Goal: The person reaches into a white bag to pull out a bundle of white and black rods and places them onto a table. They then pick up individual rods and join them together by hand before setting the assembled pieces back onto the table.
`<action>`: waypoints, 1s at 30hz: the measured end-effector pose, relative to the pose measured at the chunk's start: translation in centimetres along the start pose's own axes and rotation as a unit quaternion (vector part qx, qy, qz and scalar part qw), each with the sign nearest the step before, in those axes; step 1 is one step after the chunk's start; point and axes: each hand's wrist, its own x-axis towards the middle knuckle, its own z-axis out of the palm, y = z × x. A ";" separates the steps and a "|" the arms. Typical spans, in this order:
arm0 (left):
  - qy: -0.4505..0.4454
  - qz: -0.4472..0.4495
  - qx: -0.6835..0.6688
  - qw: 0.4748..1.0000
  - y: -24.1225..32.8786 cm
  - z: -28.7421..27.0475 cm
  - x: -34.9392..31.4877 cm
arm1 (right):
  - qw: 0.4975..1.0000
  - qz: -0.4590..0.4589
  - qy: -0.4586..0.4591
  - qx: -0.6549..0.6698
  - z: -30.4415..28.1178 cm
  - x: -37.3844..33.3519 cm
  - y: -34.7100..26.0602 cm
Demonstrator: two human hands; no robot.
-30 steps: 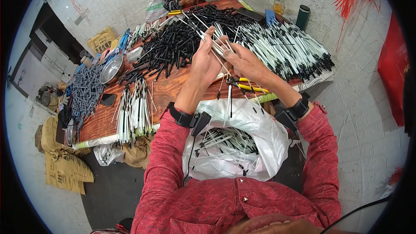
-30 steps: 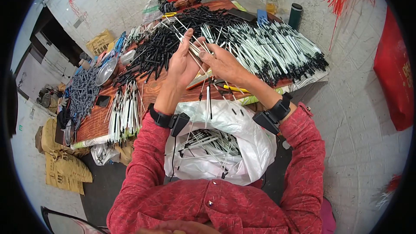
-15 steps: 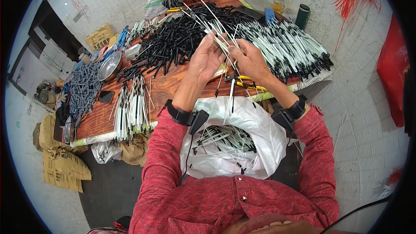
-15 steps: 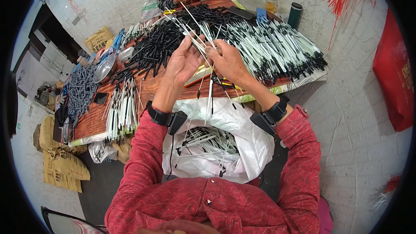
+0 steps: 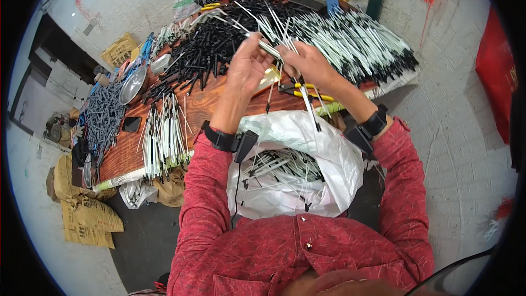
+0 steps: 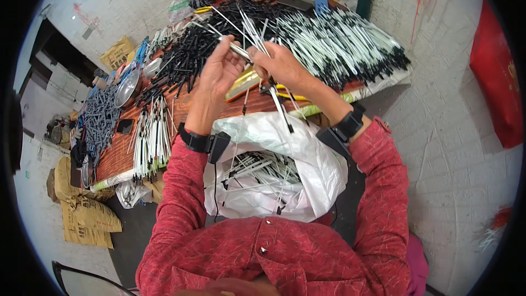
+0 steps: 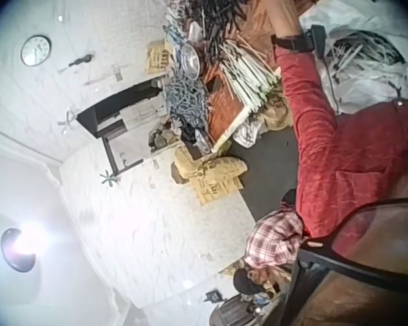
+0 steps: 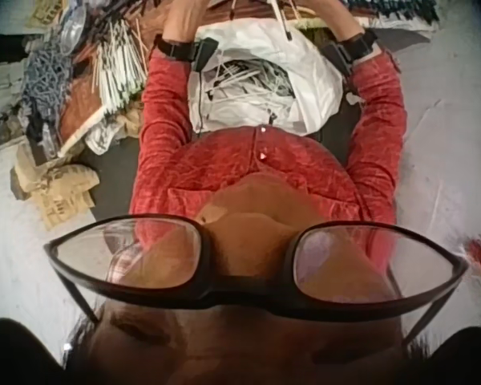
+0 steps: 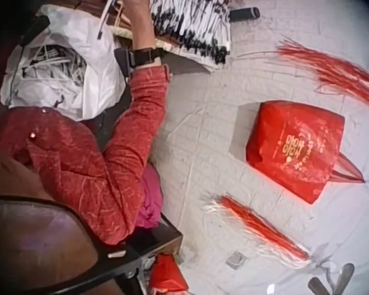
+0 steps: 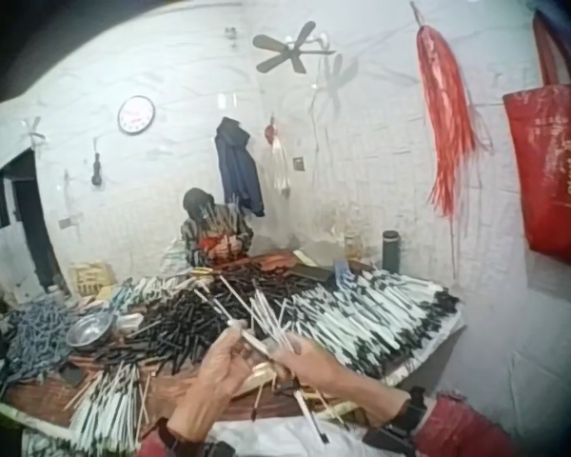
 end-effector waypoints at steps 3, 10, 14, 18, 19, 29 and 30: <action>0.012 0.050 0.030 0.998 0.1 -1.3 0.7 | 0.998 -0.003 0.026 -0.061 -0.9 -0.2 -0.3; 0.082 0.080 0.120 0.986 0.0 -0.6 0.6 | 0.994 0.036 -0.019 -0.102 -3.5 0.7 1.2; 0.083 0.126 0.195 0.969 0.7 0.3 -0.1 | 0.990 0.077 -0.040 -0.109 -3.3 0.4 1.0; 0.085 0.128 0.160 0.975 2.1 -0.8 -0.4 | 0.990 0.115 -0.064 -0.048 -2.5 -0.3 -0.3; 0.087 0.148 0.155 0.973 2.5 -1.3 -0.2 | 0.990 0.102 -0.077 -0.059 -2.4 -0.6 -0.6; -0.023 -0.040 0.153 0.987 0.7 -2.3 -0.4 | 0.992 0.031 -0.117 -0.022 -2.4 -1.3 -0.5; -0.076 -0.050 0.167 0.982 0.5 -1.8 -0.7 | 0.992 0.031 -0.119 -0.023 -2.3 -1.3 -0.7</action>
